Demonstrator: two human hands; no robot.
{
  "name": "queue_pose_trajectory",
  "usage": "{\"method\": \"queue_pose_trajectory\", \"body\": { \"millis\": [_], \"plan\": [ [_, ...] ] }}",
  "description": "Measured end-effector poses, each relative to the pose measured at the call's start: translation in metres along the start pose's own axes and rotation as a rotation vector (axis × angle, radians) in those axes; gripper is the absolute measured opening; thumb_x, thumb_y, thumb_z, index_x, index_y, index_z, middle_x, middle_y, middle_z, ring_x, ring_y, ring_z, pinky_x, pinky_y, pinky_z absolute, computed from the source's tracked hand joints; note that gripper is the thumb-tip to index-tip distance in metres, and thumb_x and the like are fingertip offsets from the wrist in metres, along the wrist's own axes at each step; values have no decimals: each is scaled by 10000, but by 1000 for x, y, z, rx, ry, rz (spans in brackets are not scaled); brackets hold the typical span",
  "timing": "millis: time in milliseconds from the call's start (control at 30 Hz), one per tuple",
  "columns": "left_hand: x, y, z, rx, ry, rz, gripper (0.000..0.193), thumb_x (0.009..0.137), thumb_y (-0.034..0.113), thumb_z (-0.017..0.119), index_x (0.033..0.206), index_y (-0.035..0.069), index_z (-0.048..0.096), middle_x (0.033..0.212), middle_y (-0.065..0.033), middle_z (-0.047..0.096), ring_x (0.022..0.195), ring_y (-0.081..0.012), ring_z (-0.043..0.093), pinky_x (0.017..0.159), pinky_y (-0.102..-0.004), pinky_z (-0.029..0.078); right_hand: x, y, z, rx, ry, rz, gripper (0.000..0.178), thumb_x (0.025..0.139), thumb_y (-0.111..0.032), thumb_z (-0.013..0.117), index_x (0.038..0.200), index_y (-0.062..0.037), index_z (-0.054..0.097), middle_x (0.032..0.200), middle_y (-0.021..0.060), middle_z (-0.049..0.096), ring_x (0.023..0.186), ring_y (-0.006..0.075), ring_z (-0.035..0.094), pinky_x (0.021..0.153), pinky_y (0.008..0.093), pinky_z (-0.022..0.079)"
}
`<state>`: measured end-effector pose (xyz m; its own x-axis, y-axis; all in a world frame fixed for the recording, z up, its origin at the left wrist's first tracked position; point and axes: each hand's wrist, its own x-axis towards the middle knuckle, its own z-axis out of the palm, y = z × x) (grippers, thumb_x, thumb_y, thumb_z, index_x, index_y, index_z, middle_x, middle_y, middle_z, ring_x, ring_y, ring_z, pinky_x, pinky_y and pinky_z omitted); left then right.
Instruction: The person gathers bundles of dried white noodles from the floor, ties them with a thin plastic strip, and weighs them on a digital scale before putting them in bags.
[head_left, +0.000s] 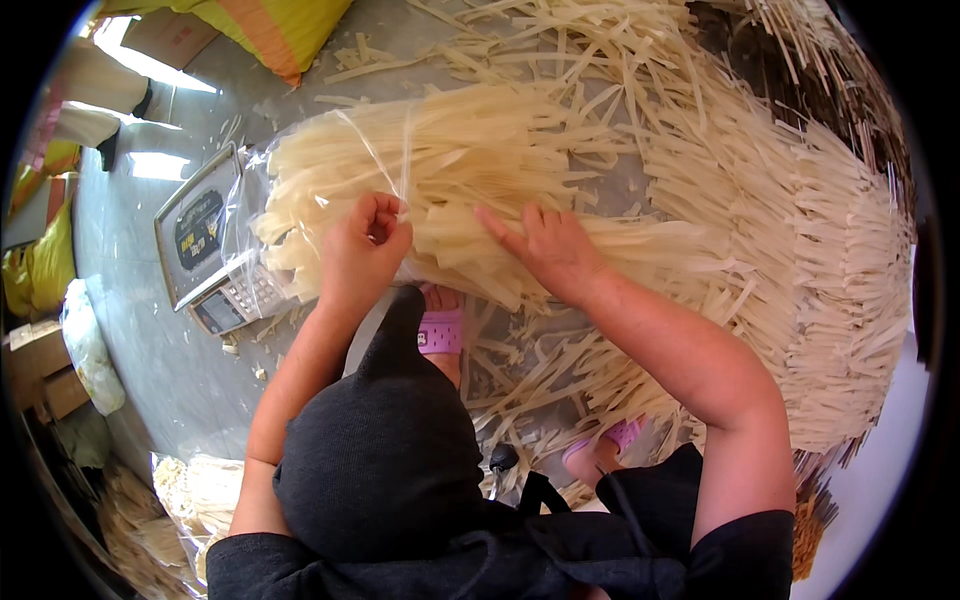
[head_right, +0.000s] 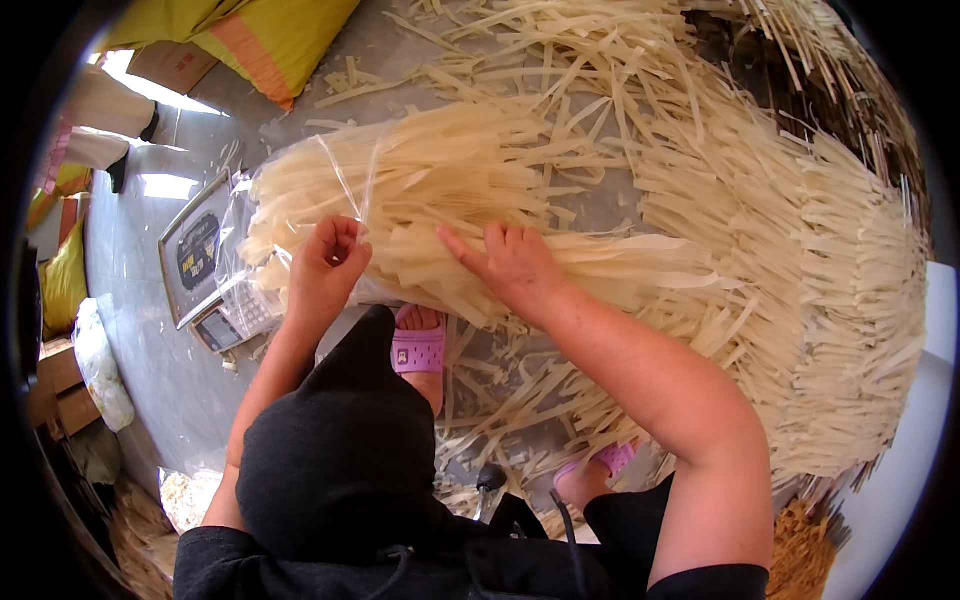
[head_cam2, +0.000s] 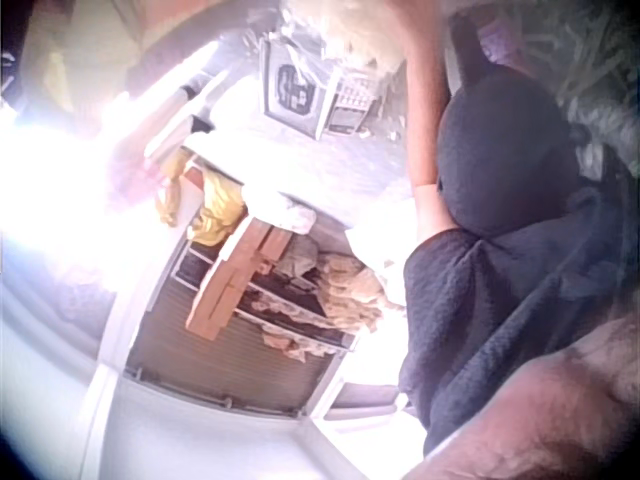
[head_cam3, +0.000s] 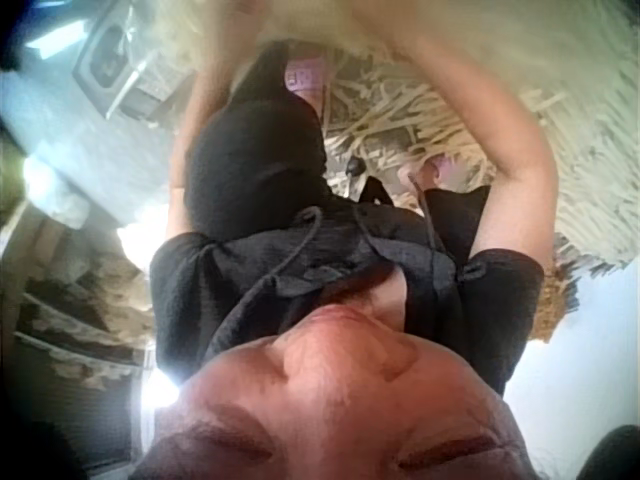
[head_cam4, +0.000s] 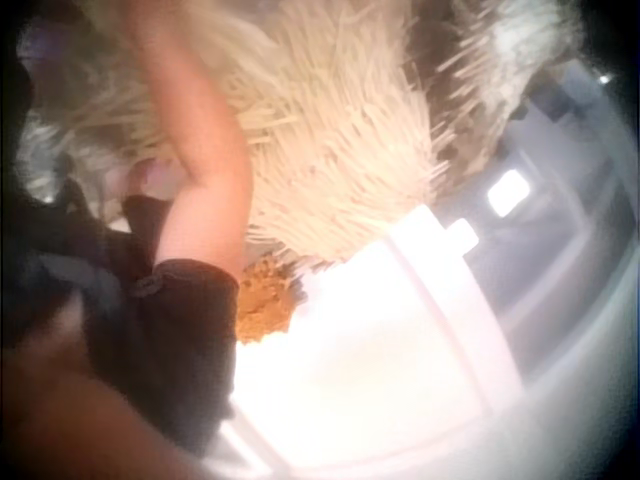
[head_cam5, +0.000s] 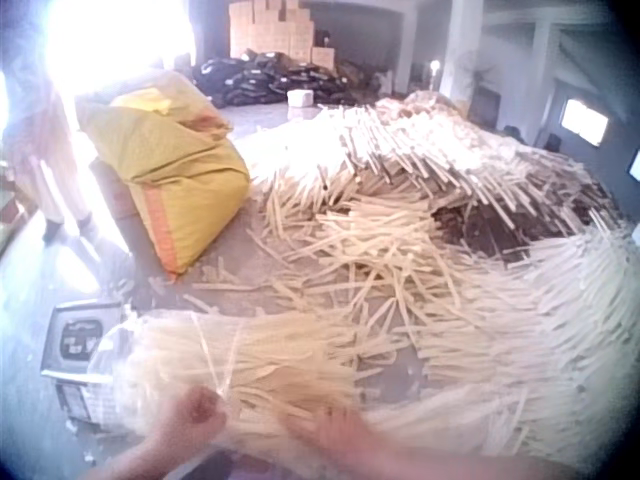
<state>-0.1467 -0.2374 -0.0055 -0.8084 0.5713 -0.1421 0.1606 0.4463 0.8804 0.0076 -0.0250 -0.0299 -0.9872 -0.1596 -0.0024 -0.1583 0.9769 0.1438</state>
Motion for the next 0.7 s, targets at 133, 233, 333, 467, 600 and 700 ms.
{"method": "queue_pose_trajectory", "body": {
  "millis": [133,233,333,467,600,700],
  "plan": [
    [-7,9,5,202,-41,-4,218,790,140,658,973,51,582,695,-39,610,627,-171,603,595,-312,475,-2,-10,9,8,42,-20,805,771,-60,533,1502,-240,250,874,114,489,705,235,500,627,340,413],
    [-8,14,8,260,-18,26,212,803,163,642,984,68,586,714,-51,626,656,-220,626,611,-349,485,14,-5,19,14,34,28,796,800,-69,516,1507,-288,223,919,138,506,742,250,513,656,364,404],
    [-10,14,10,257,-57,-1,213,812,162,639,991,64,578,714,-59,625,669,-235,630,613,-359,484,26,3,28,22,6,47,785,818,-79,504,1509,-301,202,950,153,515,766,253,515,692,369,398],
    [-9,17,18,268,-56,61,213,820,157,635,1000,60,573,719,-74,627,674,-258,631,613,-371,484,37,-31,19,-90,-48,102,718,857,-129,472,1501,-307,209,1047,180,512,833,271,517,741,393,388],
    [-8,19,22,287,-70,63,219,824,151,636,1010,56,572,723,-91,635,670,-271,632,606,-380,483,48,-50,15,-4,-109,100,623,892,-156,424,1478,-291,262,1146,206,491,941,297,506,798,423,375],
    [-9,8,22,253,-87,50,219,828,151,638,1014,53,575,729,-99,644,674,-261,639,611,-375,490,52,-73,22,-67,-100,-87,584,897,-162,426,1456,-280,309,1224,217,478,1047,327,487,878,447,366]
  ]
}}
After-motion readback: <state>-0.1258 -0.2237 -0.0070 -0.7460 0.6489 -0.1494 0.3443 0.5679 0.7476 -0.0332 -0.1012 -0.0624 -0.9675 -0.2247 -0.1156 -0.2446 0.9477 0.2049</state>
